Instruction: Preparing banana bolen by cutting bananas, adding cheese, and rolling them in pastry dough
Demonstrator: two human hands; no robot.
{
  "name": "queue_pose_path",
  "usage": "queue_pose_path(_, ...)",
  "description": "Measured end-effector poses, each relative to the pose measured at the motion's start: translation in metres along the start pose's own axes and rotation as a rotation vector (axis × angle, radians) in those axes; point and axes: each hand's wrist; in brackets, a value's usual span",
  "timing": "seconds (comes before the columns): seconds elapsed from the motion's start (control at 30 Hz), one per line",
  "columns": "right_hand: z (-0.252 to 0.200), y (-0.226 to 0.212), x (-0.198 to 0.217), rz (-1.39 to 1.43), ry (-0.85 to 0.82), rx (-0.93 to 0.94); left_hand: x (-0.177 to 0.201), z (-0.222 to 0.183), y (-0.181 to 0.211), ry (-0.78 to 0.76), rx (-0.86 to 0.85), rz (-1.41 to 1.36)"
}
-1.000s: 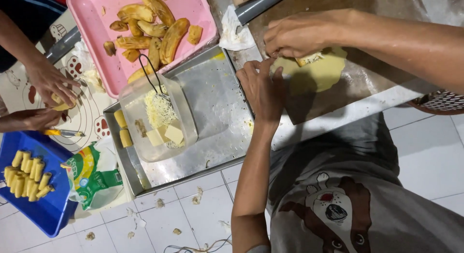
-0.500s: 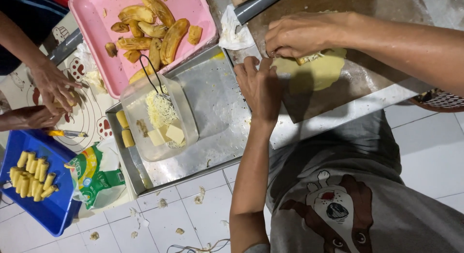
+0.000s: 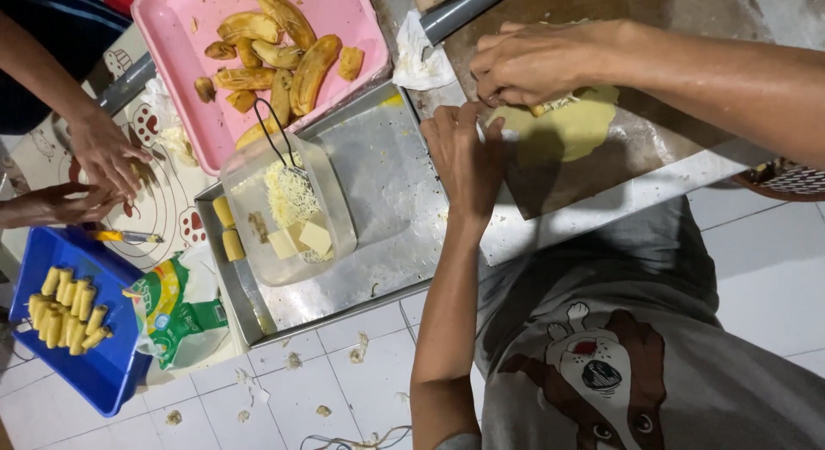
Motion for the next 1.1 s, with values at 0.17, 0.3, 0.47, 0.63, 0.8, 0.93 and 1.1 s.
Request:
queue_pose_path(0.17, -0.004, 0.005, 0.001, -0.011, -0.029, -0.03, -0.004, 0.006, 0.005, -0.026, -0.038, -0.009)
queue_pose_path(0.3, -0.007, 0.013, -0.007, 0.12, 0.042, -0.047, -0.01, 0.008, 0.004, 0.01, -0.025, -0.043)
queue_pose_path(0.47, -0.031, 0.01, 0.025, 0.433, 0.015, -0.117, -0.002, 0.02, 0.007, -0.128, 0.224, -0.241)
queue_pose_path(0.63, -0.068, 0.009, 0.019, 0.374, 0.352, -0.319, 0.0, 0.025, 0.008, -0.172, 0.395, -0.479)
queue_pose_path(0.8, -0.108, -0.063, -0.019, 0.155, 0.755, -0.431, -0.009, 0.021, -0.007, -0.112, 0.414, -0.587)
queue_pose_path(0.93, -0.085, -0.088, -0.116, -0.111, 0.91, -0.445, -0.023, 0.018, -0.03, -0.135, 0.482, -0.734)
queue_pose_path(1.1, -0.058, -0.117, -0.056, -0.247, 1.043, -0.543, -0.031, 0.016, -0.047, -0.221, 0.476, -0.854)
Point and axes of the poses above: each hand's wrist, its own z-axis towards the middle knuckle, its own x-axis out of the back of the hand, y = z × x, and after that the axes turned 14 degrees about -x, right-handed
